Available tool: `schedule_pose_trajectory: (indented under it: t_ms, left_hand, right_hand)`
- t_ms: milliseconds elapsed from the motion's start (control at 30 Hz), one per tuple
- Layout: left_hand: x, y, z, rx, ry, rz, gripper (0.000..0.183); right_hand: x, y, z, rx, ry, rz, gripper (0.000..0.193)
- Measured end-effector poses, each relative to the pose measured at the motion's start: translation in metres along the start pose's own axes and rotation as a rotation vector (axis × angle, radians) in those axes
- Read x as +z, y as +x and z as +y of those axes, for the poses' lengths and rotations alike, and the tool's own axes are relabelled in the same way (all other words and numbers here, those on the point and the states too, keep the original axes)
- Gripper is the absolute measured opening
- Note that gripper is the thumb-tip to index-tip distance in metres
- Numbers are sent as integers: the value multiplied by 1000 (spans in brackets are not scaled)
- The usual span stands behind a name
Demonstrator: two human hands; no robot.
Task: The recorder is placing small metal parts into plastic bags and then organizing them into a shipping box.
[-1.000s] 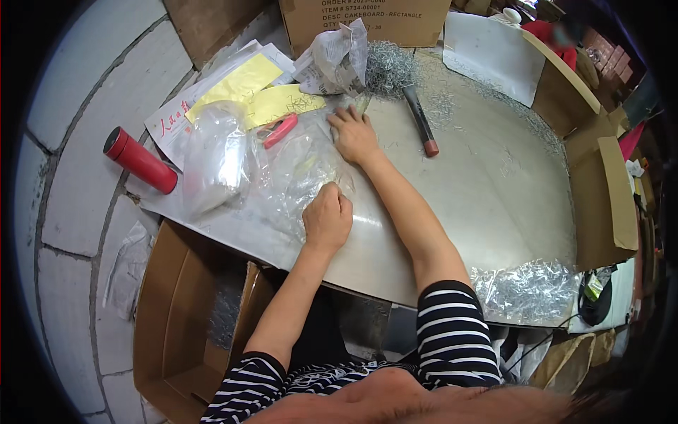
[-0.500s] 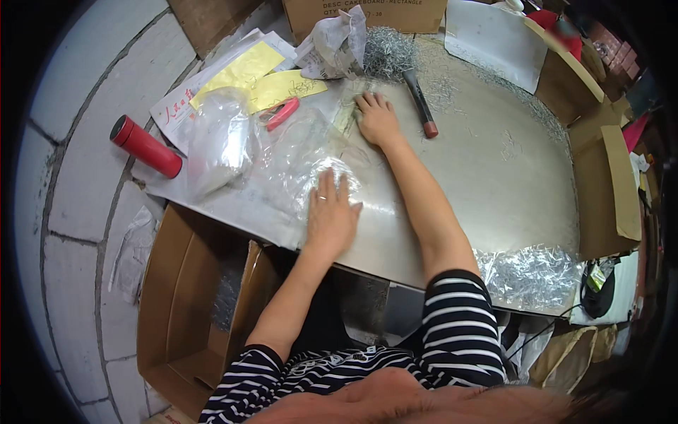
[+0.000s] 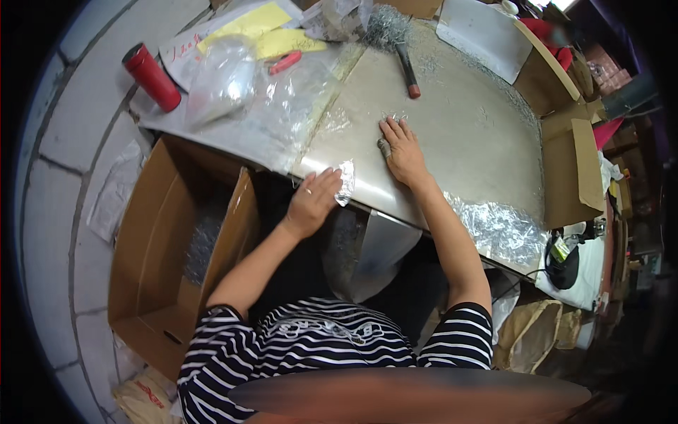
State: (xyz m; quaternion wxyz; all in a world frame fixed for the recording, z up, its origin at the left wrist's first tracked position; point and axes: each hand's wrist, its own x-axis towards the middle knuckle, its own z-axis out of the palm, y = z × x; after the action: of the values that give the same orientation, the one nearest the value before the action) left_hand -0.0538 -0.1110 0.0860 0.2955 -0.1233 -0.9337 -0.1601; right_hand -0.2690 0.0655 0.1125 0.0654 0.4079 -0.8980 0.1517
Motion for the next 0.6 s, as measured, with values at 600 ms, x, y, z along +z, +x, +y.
schedule_pose_trajectory:
  t_ms: [600]
  left_hand:
    - [-46, 2, 106, -714, -1255, -137, 9]
  right_hand:
    - [-59, -184, -111, 451, 1406, -72, 23]
